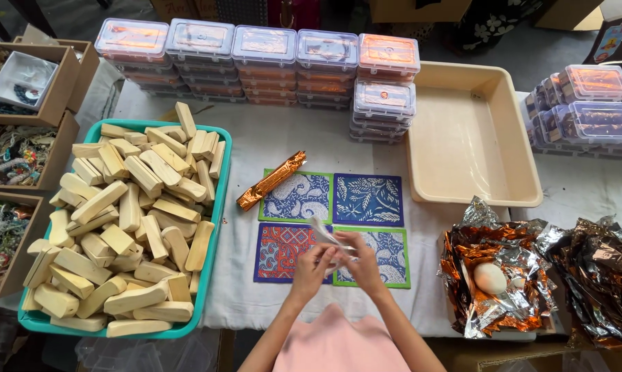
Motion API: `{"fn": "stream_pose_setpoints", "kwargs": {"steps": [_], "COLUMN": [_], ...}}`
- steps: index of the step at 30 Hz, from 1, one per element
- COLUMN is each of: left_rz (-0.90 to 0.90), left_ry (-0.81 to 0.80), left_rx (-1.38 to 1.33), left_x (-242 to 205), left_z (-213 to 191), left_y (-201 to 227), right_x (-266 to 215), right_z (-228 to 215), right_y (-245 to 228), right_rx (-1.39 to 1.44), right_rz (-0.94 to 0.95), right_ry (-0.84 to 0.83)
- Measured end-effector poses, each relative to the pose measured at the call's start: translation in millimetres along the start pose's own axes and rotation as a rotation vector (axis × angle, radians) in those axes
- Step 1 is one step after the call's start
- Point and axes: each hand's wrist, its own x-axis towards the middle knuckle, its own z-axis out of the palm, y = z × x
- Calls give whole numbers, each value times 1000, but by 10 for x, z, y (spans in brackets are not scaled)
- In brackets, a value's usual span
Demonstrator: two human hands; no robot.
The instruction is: The person wipes a wooden block with a white cloth, then places it on a patterned mat. They wrap the block in a sheet of copper-colored foil, folding the edges to enclose it. The wrapped item is placed on the mat, and the person prepares another wooden block for wrapping.
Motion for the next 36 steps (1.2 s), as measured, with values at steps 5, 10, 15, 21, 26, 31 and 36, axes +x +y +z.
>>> {"fn": "stream_pose_setpoints", "kwargs": {"steps": [5, 10, 15, 21, 26, 31, 36], "left_rz": [231, 647, 413, 437, 414, 388, 82], "left_ry": [197, 358, 188, 86, -34, -231, -186], "left_rx": [352, 1086, 948, 830, 919, 1057, 782], "left_x": [12, 240, 267, 121, 68, 184, 228], "left_z": [-45, -357, -471, -241, -41, -74, -109], "left_y": [460, 843, 763, 292, -187, -657, -807], "right_x": [105, 375, 581, 358, -55, -213, -266], "right_z": [-69, -234, -445, -590, -461, -543, -687], "right_y": [-454, -501, -463, 21, 848, 760, 889], "right_rx": [166, 135, -79, 90, -10, 103, 261], "right_rz": [10, 82, -124, 61, 85, 210, 439], "right_ry": [-221, -258, -128, -163, -258, -192, -52]}}
